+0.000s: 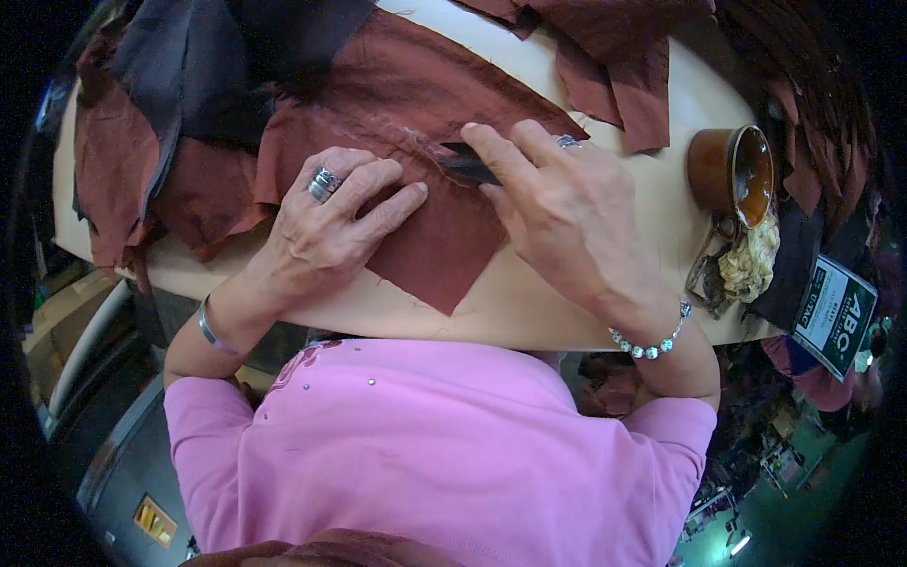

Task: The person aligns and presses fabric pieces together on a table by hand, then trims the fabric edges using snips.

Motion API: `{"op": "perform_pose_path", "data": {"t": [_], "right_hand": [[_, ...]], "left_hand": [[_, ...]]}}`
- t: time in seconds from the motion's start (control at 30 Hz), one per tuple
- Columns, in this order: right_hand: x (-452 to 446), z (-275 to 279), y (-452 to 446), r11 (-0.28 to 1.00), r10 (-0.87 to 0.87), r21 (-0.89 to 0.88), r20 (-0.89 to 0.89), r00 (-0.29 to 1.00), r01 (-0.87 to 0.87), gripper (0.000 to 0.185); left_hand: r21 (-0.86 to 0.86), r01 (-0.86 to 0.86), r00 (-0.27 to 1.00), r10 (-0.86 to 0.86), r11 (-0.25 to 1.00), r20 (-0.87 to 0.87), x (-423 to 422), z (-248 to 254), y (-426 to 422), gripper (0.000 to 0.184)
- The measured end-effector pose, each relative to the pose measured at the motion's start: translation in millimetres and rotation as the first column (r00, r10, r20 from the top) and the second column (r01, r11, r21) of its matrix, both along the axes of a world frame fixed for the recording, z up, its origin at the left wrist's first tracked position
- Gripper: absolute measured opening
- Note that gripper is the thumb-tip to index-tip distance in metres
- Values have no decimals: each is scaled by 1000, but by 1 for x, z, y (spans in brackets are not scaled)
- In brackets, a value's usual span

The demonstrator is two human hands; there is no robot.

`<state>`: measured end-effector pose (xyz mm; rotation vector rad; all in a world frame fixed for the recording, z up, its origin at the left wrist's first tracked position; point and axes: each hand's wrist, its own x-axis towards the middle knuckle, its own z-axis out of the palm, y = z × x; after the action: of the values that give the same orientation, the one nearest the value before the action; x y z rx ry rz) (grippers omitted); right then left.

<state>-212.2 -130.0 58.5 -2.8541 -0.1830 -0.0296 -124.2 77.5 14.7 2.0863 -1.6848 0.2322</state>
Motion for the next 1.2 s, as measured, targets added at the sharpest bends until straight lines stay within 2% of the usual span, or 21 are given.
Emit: {"op": "perform_pose_path", "data": {"t": [0.2, 0.53, 0.63, 0.83, 0.93, 1.03, 1.1, 1.13, 1.2], "right_hand": [[12, -8, 12, 1000, 7, 12, 57, 998, -8, 42], [8, -30, 17, 1000, -6, -10, 274, 962, 9, 40], [9, -35, 18, 999, -21, 34, 317, 948, 11, 38], [12, -33, 14, 996, -93, 24, 325, 941, 91, 36], [16, -30, 8, 985, -113, 166, 369, 923, 54, 38], [23, -31, 11, 891, -166, 453, 266, 949, 29, 39], [25, -31, 7, 799, -226, 593, 137, 964, 103, 38], [26, -31, 6, 744, -245, 653, 71, 967, 141, 38], [25, -32, 3, 726, -247, 671, 45, 968, 154, 37]], "left_hand": [[27, 22, 1000, -22, 999, -9, 1, 1, 1, 39], [21, 47, 999, -47, 999, -8, 1, 0, 0, 42], [22, 46, 999, -46, 999, 8, 1, 0, 0, 42], [39, 46, 999, -47, 998, 11, 0, 3, 0, 41], [48, 49, 999, -49, 998, 0, 0, 5, 0, 42], [31, 22, 999, -20, 999, -50, 2, 5, -3, 42], [13, -47, 994, 48, 999, -95, 5, 10, -12, 42], [66, -69, 997, 72, 995, -31, 7, 16, -16, 41], [98, 32, 1000, -31, 995, -2, 14, 18, -21, 41]]}}
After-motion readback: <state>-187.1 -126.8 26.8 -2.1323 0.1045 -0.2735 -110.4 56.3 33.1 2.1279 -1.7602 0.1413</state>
